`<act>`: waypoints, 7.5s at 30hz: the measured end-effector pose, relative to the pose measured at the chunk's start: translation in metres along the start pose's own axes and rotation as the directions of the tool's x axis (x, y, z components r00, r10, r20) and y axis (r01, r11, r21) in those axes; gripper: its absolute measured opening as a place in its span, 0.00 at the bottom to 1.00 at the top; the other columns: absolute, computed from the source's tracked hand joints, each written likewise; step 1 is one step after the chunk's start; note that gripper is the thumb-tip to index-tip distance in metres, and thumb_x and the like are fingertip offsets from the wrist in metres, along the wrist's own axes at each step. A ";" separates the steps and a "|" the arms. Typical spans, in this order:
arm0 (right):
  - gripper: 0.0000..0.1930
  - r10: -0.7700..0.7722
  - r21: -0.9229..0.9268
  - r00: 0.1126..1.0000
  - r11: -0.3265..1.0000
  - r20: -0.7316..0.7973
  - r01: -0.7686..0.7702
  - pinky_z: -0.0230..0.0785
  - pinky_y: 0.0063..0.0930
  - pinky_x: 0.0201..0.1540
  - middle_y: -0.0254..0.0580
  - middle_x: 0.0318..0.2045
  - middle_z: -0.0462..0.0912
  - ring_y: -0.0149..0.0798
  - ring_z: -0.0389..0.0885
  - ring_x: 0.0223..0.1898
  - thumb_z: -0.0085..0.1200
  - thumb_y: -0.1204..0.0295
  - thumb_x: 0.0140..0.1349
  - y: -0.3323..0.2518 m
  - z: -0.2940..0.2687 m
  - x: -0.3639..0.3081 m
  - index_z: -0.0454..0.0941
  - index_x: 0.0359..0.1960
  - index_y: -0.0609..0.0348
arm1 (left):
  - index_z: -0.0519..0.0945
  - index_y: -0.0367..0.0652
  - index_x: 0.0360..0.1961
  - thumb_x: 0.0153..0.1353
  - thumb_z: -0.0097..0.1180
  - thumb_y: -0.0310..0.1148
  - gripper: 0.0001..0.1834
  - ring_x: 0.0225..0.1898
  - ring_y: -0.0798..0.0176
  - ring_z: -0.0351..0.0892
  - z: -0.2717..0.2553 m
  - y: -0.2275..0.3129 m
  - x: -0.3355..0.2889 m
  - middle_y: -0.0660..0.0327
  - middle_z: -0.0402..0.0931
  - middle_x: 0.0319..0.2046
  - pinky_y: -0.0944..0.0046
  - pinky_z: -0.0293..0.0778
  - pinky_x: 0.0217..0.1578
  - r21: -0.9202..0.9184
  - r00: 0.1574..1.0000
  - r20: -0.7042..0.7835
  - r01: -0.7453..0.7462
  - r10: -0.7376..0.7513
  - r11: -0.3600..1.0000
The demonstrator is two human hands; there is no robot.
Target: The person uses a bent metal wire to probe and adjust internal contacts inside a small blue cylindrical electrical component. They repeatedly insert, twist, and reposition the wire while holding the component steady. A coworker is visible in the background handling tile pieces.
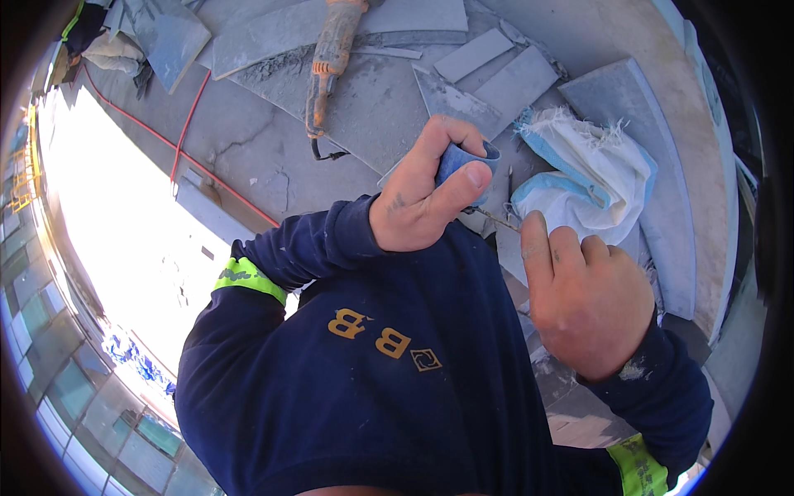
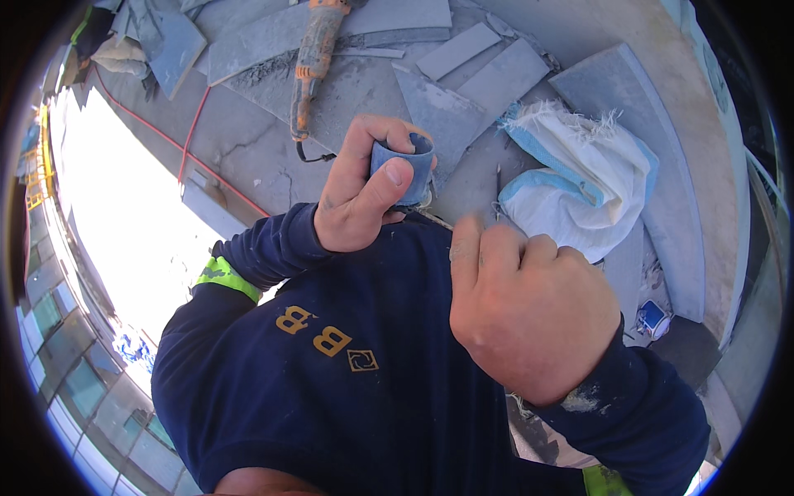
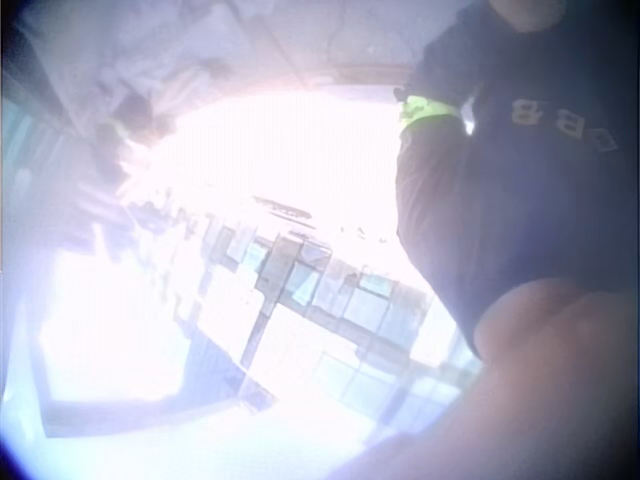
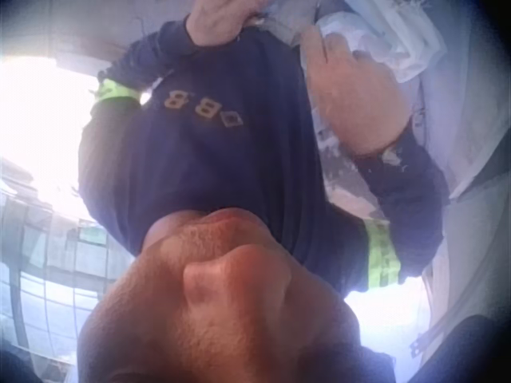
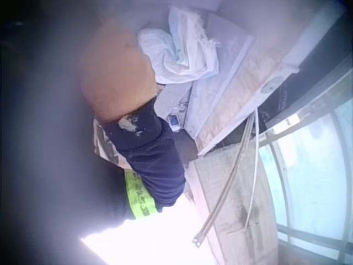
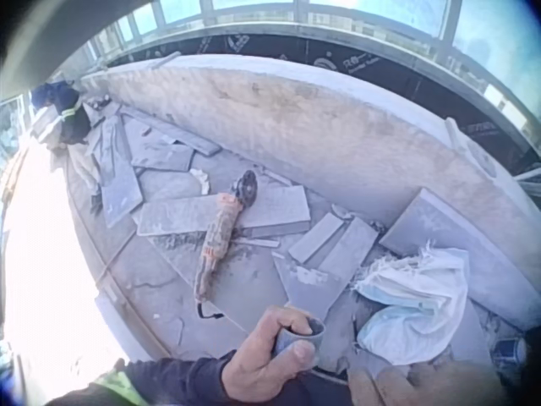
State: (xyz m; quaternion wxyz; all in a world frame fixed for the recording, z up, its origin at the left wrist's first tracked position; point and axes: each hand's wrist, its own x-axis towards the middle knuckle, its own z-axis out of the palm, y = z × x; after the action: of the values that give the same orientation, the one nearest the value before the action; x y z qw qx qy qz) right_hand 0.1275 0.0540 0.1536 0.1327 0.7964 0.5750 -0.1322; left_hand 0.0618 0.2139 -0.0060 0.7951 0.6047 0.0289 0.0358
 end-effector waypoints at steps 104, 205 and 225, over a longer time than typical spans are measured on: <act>0.26 -0.027 0.233 0.856 0.958 -0.516 0.170 0.69 0.35 0.32 0.49 0.36 0.75 0.44 0.76 0.32 0.57 0.84 0.49 0.042 0.056 -0.008 0.74 0.54 0.66 | 0.64 0.48 0.50 0.70 0.45 0.52 0.20 0.20 0.78 0.66 0.026 0.038 0.023 0.54 0.77 0.39 0.78 0.62 0.18 -0.113 0.996 -0.029 0.084 -0.088 0.990; 0.18 0.540 0.780 0.798 0.607 -0.268 -0.149 0.64 0.22 0.22 0.34 0.17 0.76 0.27 0.72 0.17 0.62 0.57 0.61 0.062 0.059 0.059 0.81 0.39 0.60 | 0.71 0.34 0.42 0.72 0.35 0.52 0.27 0.23 0.65 0.67 0.028 0.006 0.050 0.57 0.71 0.30 0.65 0.67 0.23 -0.776 0.777 -0.039 0.372 -0.628 0.509; 0.16 0.529 0.779 0.810 0.608 -0.254 -0.153 0.68 0.28 0.27 0.47 0.20 0.80 0.36 0.79 0.21 0.61 0.63 0.61 0.046 0.028 0.080 0.78 0.33 0.68 | 0.69 0.33 0.47 0.72 0.37 0.50 0.25 0.27 0.66 0.70 0.004 -0.013 0.049 0.53 0.71 0.36 0.69 0.70 0.24 -0.898 0.794 0.275 0.414 -0.543 0.151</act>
State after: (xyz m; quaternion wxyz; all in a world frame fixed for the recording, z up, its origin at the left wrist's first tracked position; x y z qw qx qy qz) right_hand 0.1936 0.1007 0.1006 -0.3111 0.8860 0.3194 -0.1274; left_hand 0.1111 0.2112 -0.0173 0.9557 -0.0067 0.2374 -0.1739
